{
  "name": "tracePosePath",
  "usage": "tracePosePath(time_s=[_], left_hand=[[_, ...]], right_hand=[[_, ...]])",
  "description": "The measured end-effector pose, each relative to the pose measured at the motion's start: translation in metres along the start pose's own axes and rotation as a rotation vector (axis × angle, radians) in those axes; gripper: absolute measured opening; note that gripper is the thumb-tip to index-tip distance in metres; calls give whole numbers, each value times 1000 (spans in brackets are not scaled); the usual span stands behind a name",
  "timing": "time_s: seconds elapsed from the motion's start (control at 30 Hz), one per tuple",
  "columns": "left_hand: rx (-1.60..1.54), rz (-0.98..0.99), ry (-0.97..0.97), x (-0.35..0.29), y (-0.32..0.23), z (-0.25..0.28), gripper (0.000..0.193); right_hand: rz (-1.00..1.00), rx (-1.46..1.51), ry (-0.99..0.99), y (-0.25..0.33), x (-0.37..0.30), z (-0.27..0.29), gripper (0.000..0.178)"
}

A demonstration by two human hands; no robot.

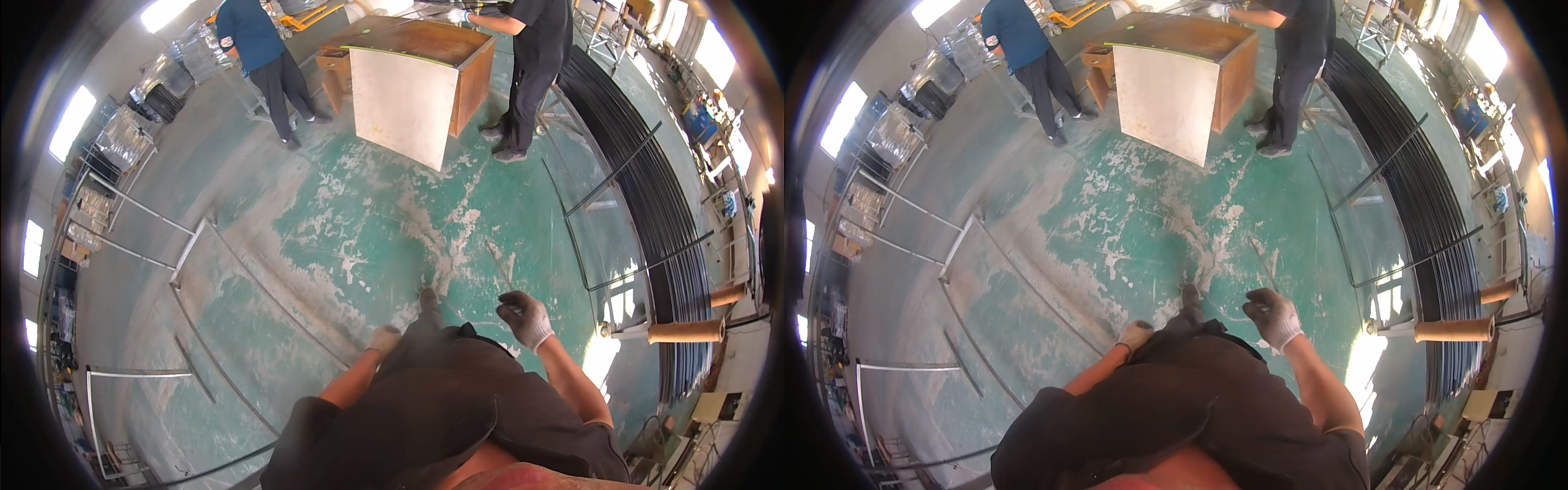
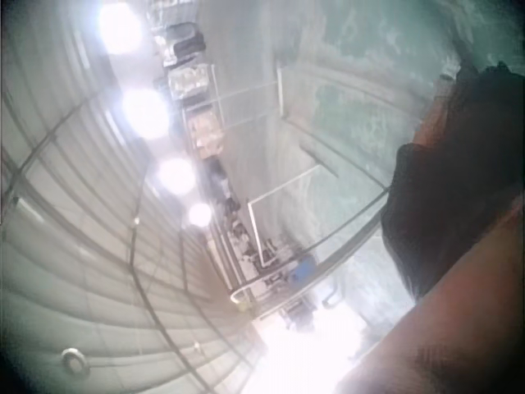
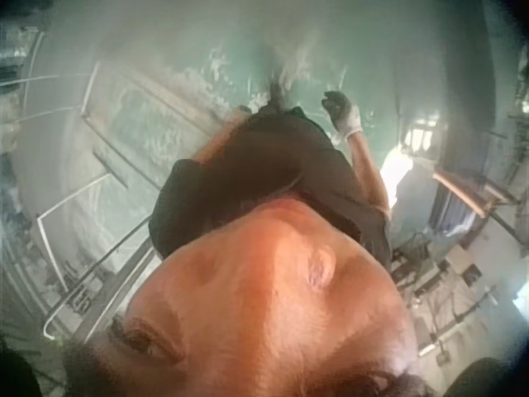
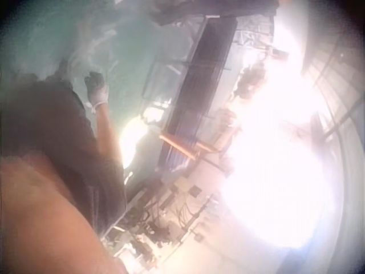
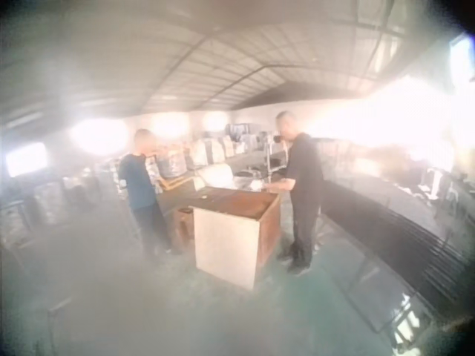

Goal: The person loads long metal rods into a bending machine, operates it to bend the rods, and then removes and stacks the bent pieces. The person also manually bends some rods using a wooden jig and collaborates with a coworker to organize the finished pieces.

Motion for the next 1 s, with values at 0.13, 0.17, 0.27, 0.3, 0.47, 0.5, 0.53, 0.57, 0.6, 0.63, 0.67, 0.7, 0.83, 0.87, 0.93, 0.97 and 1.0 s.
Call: tracePosePath(time_s=[0.13, 0.17, 0.27, 0.3, 0.47, 0.5, 0.53, 0.57, 0.6, 0.63, 0.67, 0.7, 0.83, 0.87, 0.93, 0.97, 1.0], left_hand=[[2, -64, 27, 66, -98, 56, 38], [-23, -101, -26, 82, -104, 75, 37], [-132, -228, -152, 147, -113, 123, 34], [20, -288, -223, 171, -91, 141, 32], [-153, 119, -253, 234, -44, 159, 33], [-215, 160, -241, 244, -5, 163, 33], [-249, 181, -216, 245, 19, 152, 33], [-279, 200, -188, 247, 40, 143, 32], [-291, 205, -163, 242, 45, 130, 32], [9, 32, -122, 236, 42, 123, 32], [302, -140, -84, 233, 33, 115, 31], [317, -116, -10, 231, 25, 105, 30], [321, -20, 105, 203, -40, 104, 31], [287, 19, 101, 210, -42, 106, 31], [220, 119, 89, 223, -47, 113, 31], [194, 163, 86, 235, -60, 122, 31], [180, 254, -22, 248, -67, 139, 27]], right_hand=[[-91, -177, -21, -37, 37, 29, 39], [-108, -232, 15, -37, 49, 28, 40], [-163, -409, 135, -42, 83, 24, 40], [-170, -461, 170, -44, 95, 21, 39], [-373, -250, -144, -143, 130, 31, 38], [-461, -143, -153, -144, 145, 25, 37], [-580, -36, -181, -153, 149, 20, 36], [-705, 74, -210, -166, 149, 15, 35], [-744, 38, -190, -178, 151, 12, 35], [-757, -31, -126, -189, 155, 9, 35], [-760, -103, -56, -199, 161, 7, 36], [-768, -178, 2, -214, 166, 8, 36], [-800, -191, -5, -243, 205, 19, 37], [-825, -126, -7, -233, 222, 22, 37], [-868, -9, 2, -194, 267, 23, 37], [-835, -62, 37, -194, 292, 27, 36], [-802, -113, 74, -194, 319, 26, 36]])
Point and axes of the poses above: each hand's wrist, its own x-axis towards the middle knuckle, its own z-axis out of the back of the hand, y = z × x, the point moved 9 cm from there along x, towards the middle knuckle, and after that the axes turned 1 degree about y, right-handed, at the moved point
